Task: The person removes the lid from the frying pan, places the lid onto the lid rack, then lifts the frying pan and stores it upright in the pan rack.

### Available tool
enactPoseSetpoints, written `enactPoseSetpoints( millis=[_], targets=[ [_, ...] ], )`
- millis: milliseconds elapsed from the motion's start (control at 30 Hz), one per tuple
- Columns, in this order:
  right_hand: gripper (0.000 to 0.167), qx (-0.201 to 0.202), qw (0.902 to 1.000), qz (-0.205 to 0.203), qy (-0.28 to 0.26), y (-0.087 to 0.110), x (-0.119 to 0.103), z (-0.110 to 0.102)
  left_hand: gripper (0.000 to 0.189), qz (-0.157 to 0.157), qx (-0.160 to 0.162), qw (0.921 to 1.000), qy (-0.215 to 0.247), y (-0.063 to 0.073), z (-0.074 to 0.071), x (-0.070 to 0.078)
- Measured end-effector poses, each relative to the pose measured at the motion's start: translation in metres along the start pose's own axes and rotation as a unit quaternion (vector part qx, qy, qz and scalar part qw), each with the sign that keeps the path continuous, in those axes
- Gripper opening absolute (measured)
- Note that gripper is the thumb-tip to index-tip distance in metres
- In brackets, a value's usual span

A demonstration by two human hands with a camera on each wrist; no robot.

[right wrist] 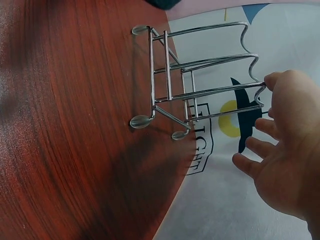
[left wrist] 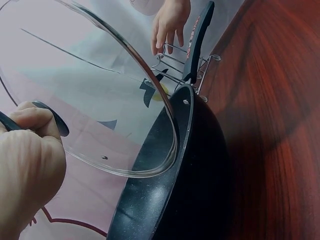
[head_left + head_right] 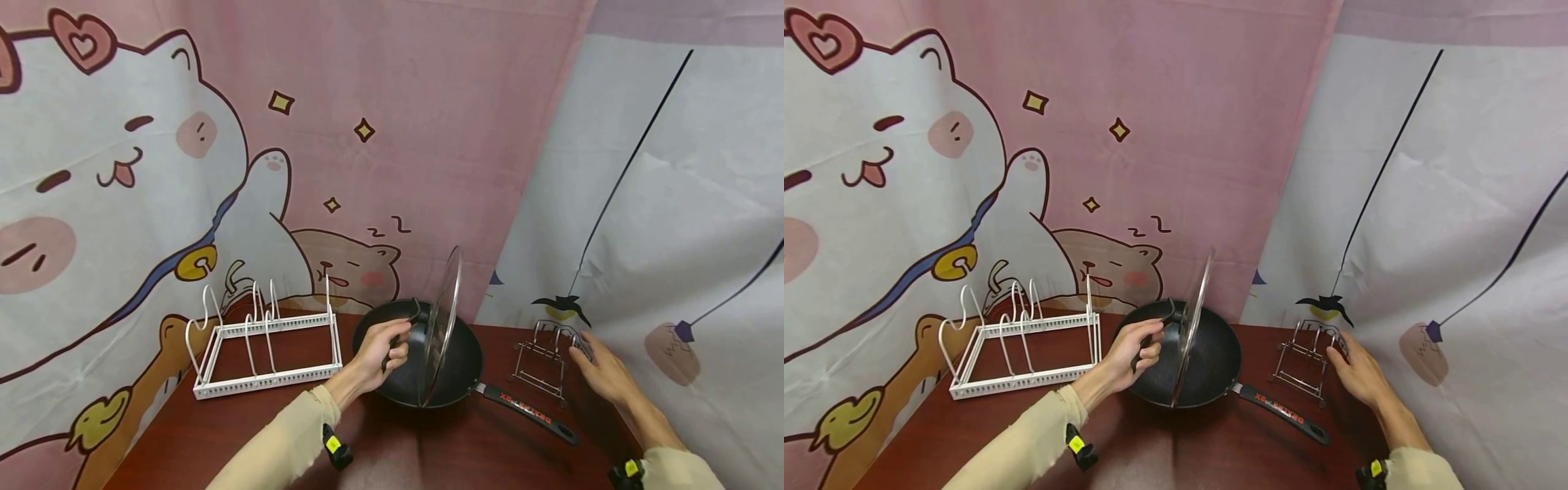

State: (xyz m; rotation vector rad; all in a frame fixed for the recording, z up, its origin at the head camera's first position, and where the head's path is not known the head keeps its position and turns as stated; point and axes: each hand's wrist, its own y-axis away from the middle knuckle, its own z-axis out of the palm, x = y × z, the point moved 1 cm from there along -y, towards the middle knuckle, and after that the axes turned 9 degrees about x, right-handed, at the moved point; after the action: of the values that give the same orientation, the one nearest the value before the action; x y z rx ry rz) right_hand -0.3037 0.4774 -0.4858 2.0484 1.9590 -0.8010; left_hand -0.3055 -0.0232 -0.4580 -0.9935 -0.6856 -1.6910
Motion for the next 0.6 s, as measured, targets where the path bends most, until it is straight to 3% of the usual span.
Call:
enactPoseSetpoints(
  millis=[600],
  targets=[
    [0.079,-0.007,0.9999,0.001,-0.009,-0.0006,0.0007,0.0046,0.026,-0.001,0.003,1.0000,-0.006,0.0011,0.0040,-0.0028]
  ],
)
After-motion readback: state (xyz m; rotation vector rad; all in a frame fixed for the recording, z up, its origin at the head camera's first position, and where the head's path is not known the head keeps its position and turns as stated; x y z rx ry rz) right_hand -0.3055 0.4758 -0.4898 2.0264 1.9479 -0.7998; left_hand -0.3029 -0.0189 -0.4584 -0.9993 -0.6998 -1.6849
